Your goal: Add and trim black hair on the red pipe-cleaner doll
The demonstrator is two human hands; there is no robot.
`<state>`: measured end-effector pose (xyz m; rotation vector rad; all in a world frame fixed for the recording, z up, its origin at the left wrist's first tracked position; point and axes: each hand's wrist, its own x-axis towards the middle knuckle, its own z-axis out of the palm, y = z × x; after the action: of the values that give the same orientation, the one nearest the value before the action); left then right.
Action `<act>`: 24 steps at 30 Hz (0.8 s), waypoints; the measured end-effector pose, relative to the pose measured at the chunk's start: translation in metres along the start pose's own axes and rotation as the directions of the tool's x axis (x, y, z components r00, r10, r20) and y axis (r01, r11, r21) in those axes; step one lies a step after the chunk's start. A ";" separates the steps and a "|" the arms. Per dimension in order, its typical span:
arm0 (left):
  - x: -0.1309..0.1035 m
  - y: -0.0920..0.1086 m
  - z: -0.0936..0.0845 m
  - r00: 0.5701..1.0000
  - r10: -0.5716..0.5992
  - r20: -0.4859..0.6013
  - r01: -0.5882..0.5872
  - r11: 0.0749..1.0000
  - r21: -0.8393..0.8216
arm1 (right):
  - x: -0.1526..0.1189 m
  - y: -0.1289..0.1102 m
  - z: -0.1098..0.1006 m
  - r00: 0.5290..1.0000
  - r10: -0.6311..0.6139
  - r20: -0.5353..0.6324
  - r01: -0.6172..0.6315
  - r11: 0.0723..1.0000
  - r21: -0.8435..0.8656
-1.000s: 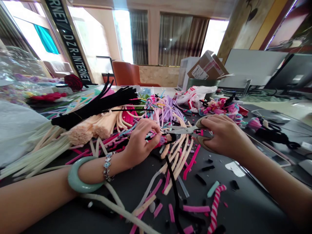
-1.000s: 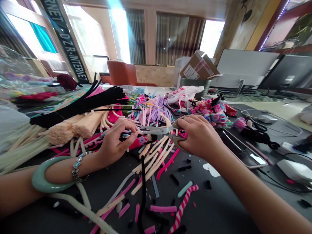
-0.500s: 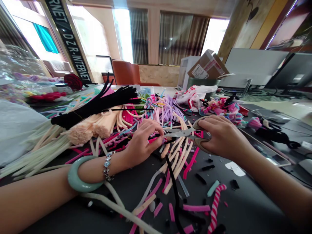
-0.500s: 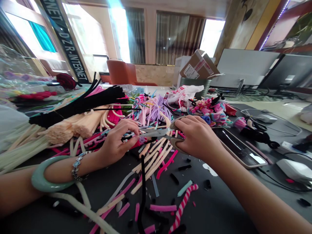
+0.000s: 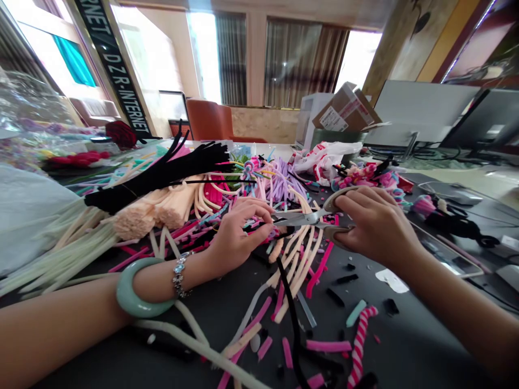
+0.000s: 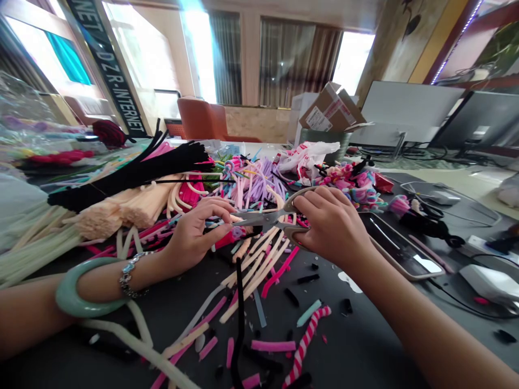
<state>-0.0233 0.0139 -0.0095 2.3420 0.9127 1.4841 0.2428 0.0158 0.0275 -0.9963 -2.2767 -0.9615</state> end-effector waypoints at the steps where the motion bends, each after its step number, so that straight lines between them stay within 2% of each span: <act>1: 0.000 -0.001 0.000 1.000 -0.031 -0.002 0.031 0.999 -0.018 | 0.000 -0.001 -0.001 1.000 -0.013 -0.018 0.012 0.999 -0.050; 4: 0.001 -0.005 0.001 0.993 -0.114 -0.011 0.113 0.992 -0.048 | 0.001 -0.003 -0.002 0.997 -0.052 -0.058 0.041 0.983 -0.177; 8: 0.001 -0.007 0.001 0.980 -0.196 -0.028 0.193 0.976 -0.102 | 0.001 -0.007 -0.004 0.992 -0.085 -0.095 0.059 0.967 -0.249; 13: 0.000 -0.009 0.001 0.971 -0.234 -0.038 0.220 0.950 -0.222 | 0.002 -0.020 -0.012 0.996 -0.041 -0.083 0.018 0.967 -0.255; 17: 0.000 -0.009 0.000 0.960 -0.276 -0.052 0.259 0.940 -0.222 | 0.004 -0.029 -0.018 0.999 0.003 -0.050 -0.015 0.970 -0.241; 24: 0.003 -0.011 0.001 0.935 -0.351 -0.050 0.329 0.912 -0.245 | 0.005 -0.023 -0.018 0.998 -0.023 -0.056 0.008 0.969 -0.247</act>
<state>-0.0256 0.0246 -0.0137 1.8495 1.0431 1.4723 0.2248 -0.0068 0.0328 -1.0362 -2.1560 -1.2881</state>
